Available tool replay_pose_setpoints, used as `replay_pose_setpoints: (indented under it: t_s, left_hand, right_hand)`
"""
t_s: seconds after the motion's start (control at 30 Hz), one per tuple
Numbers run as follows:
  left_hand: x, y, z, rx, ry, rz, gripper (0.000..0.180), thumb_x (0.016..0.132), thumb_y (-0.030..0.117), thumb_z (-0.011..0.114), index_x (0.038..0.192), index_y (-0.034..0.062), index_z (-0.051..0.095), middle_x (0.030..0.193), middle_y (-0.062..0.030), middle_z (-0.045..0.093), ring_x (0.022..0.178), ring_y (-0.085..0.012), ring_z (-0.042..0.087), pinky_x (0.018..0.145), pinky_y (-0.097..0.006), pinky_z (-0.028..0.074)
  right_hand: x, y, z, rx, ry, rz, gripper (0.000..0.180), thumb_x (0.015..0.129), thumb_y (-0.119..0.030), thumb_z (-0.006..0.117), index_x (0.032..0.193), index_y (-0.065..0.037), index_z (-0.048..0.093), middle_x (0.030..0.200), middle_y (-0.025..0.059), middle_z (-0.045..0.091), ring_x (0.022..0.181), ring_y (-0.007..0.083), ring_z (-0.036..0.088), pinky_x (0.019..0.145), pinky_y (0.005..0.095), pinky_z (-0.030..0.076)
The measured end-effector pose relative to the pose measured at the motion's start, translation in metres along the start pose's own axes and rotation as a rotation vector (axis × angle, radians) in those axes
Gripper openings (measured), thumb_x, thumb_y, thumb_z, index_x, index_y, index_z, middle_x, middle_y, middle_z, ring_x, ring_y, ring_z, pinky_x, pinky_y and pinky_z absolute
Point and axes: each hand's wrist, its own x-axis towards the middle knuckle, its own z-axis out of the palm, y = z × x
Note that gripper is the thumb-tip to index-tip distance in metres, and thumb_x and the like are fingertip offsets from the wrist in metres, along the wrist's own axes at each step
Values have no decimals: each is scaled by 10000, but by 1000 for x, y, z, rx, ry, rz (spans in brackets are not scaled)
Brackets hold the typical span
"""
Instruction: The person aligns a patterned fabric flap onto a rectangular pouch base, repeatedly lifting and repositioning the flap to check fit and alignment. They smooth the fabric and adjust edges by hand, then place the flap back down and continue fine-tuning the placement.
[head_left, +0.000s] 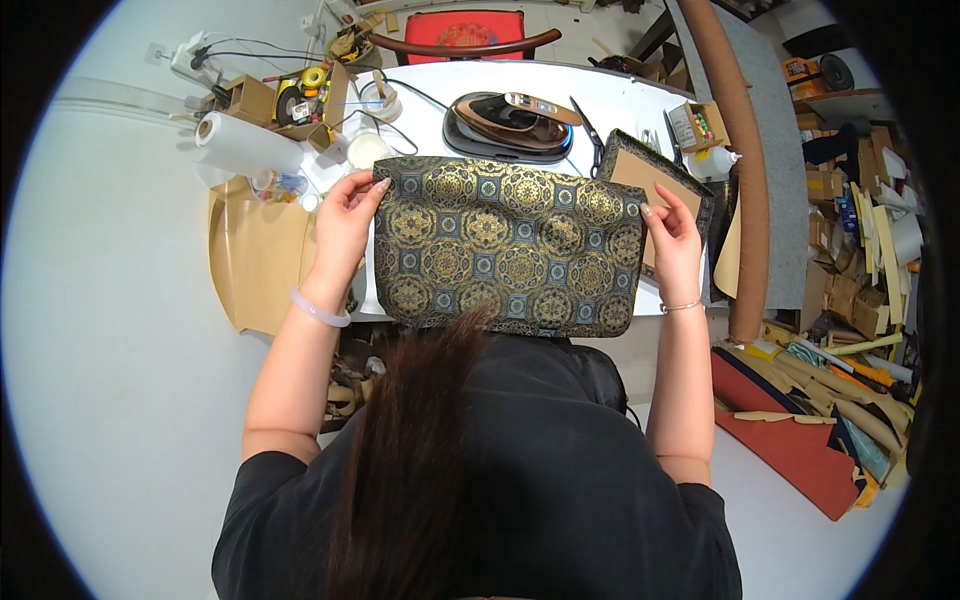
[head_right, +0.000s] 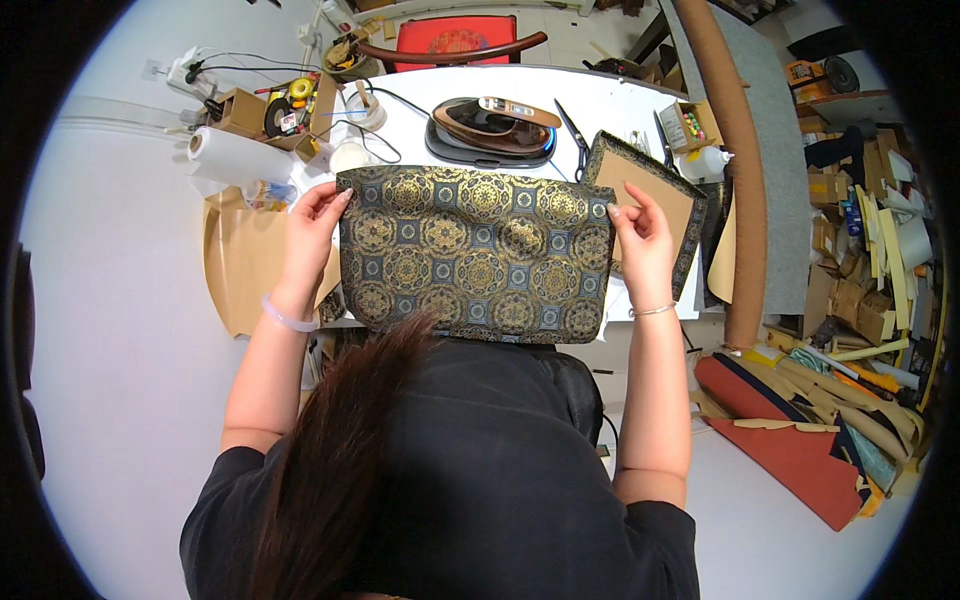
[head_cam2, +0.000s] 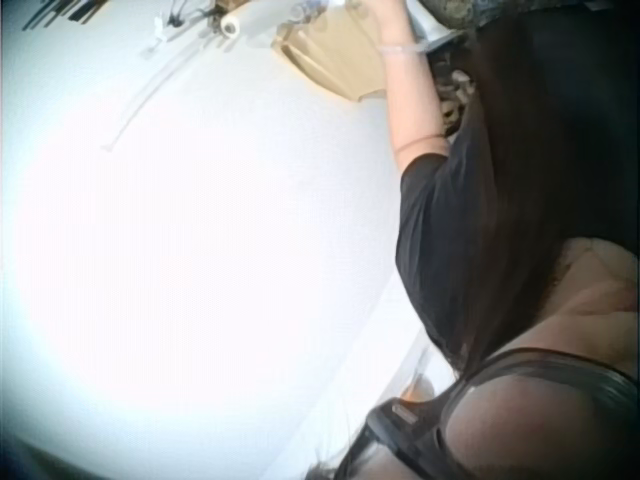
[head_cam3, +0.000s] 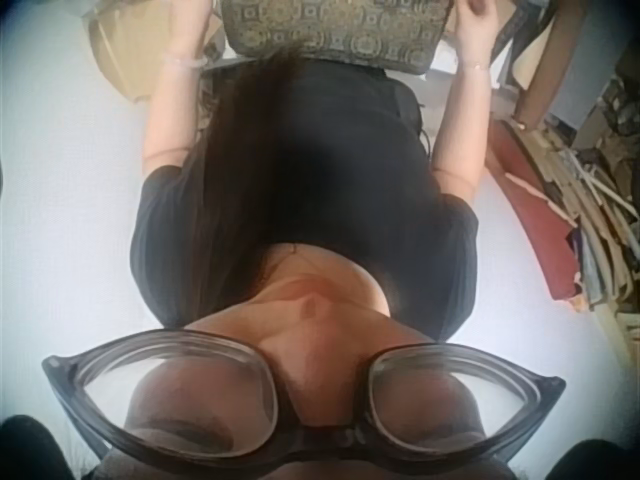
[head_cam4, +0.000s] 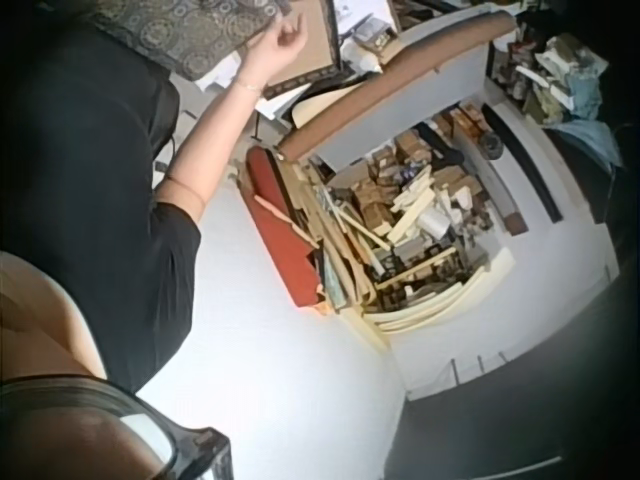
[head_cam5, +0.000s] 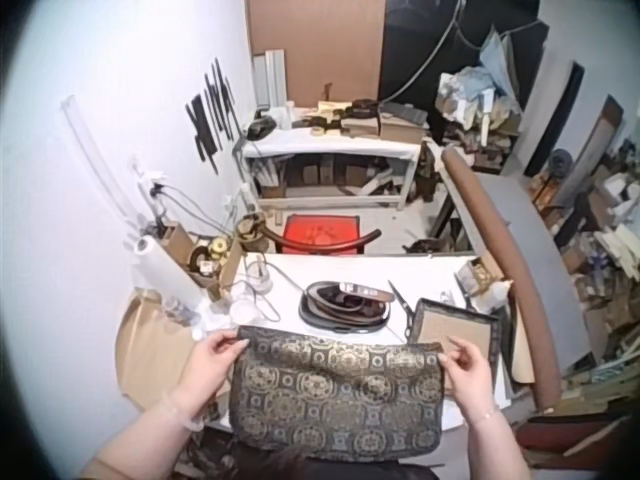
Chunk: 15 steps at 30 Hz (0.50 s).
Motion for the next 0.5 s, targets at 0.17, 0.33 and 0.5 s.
replay_pose_setpoints:
  t_s: [0.17, 0.33, 0.5]
  left_hand:
    - [-8, 3, -1, -47, 33, 55, 254, 973, 37, 742, 1202, -40, 666, 1073, -59, 726, 974, -100, 669, 907, -230, 533]
    - [-7, 3, -1, -54, 26, 56, 265, 972, 33, 741, 1212, -31, 648, 1063, -56, 713, 973, -102, 659, 910, -232, 530]
    - [-3, -4, -1, -23, 18, 32, 281, 978, 55, 736, 1231, -24, 643, 1075, -43, 700, 990, -97, 649, 920, -223, 513]
  right_hand:
    - [-8, -9, 1, 22, 56, -84, 446, 997, -71, 720, 1423, -29, 598, 925, -30, 644, 852, 41, 574, 802, 205, 480]
    - [-9, -6, 2, 52, 49, -122, 448, 996, -53, 714, 1424, -25, 587, 932, -20, 647, 850, 43, 576, 790, 196, 478]
    - [-1, 9, 3, 72, 29, -98, 456, 990, -36, 717, 1425, -23, 581, 946, -3, 668, 859, 51, 595, 780, 202, 486]
